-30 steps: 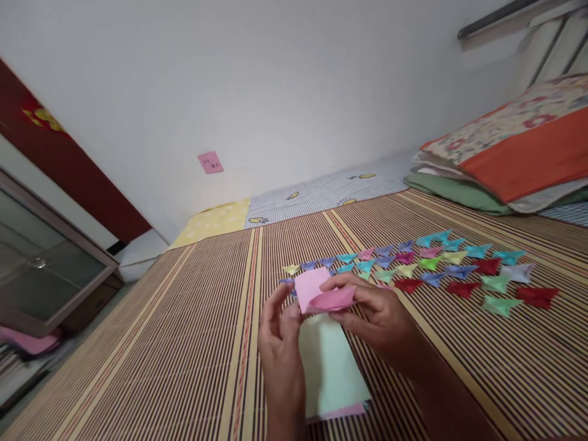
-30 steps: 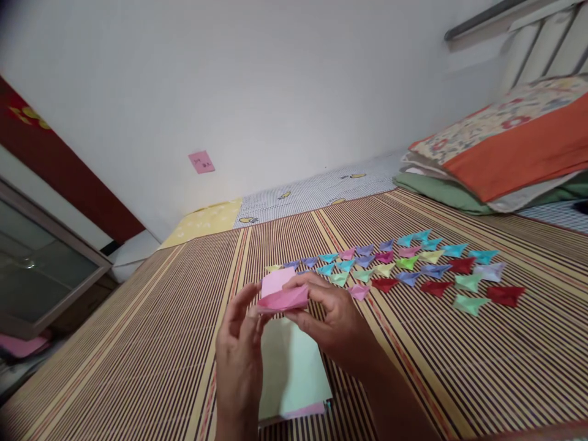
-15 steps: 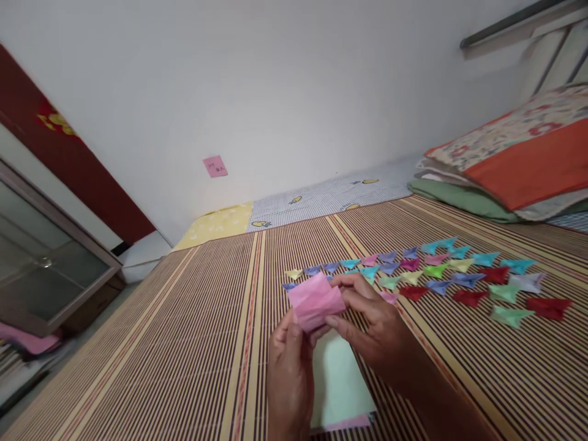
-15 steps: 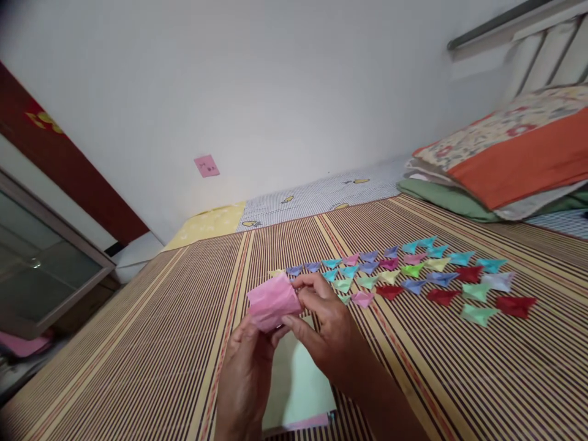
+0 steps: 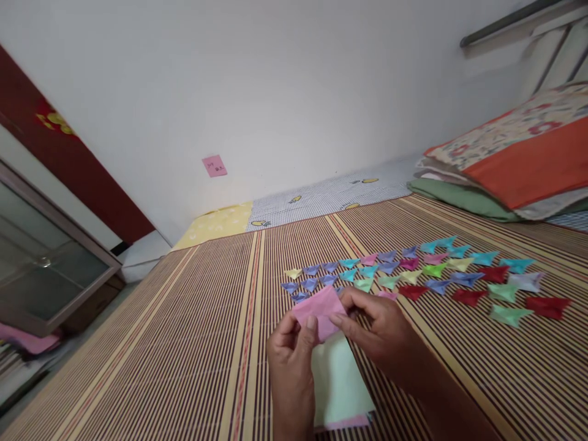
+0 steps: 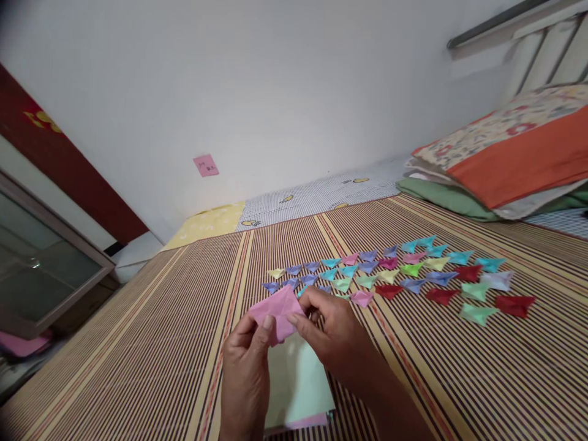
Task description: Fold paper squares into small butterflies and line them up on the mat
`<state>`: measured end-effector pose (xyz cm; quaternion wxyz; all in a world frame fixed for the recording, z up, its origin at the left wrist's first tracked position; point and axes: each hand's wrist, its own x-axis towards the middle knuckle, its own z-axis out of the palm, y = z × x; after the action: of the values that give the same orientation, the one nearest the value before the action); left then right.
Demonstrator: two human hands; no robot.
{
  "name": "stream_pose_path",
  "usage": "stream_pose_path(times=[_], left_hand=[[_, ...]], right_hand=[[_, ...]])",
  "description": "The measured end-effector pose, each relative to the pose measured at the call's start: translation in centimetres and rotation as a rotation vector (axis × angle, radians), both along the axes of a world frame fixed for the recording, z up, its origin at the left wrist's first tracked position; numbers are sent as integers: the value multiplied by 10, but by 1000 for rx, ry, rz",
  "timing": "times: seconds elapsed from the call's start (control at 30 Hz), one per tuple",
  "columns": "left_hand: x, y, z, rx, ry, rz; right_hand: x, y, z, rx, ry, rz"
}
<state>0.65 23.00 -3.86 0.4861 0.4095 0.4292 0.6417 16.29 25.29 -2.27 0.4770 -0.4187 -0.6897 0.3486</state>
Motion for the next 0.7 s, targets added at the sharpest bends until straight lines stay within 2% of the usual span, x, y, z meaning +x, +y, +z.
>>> stream_pose_path(times=[0.13, 0.27, 0.43, 0.57, 0.7], left_hand=[[0, -1, 1, -27, 74, 34], [3, -2, 0, -26, 127, 98], [12, -3, 5, -25, 102, -9], [16, -5, 9, -29, 109, -80], [15, -6, 7, -40, 152, -5]], right_hand=[[2, 1, -2, -15, 39, 19], [1, 5, -4, -120, 243, 26], [0, 1, 1, -118, 213, 89], [-1, -1, 2, -82, 198, 31], [-1, 3, 0, -117, 286, -32]])
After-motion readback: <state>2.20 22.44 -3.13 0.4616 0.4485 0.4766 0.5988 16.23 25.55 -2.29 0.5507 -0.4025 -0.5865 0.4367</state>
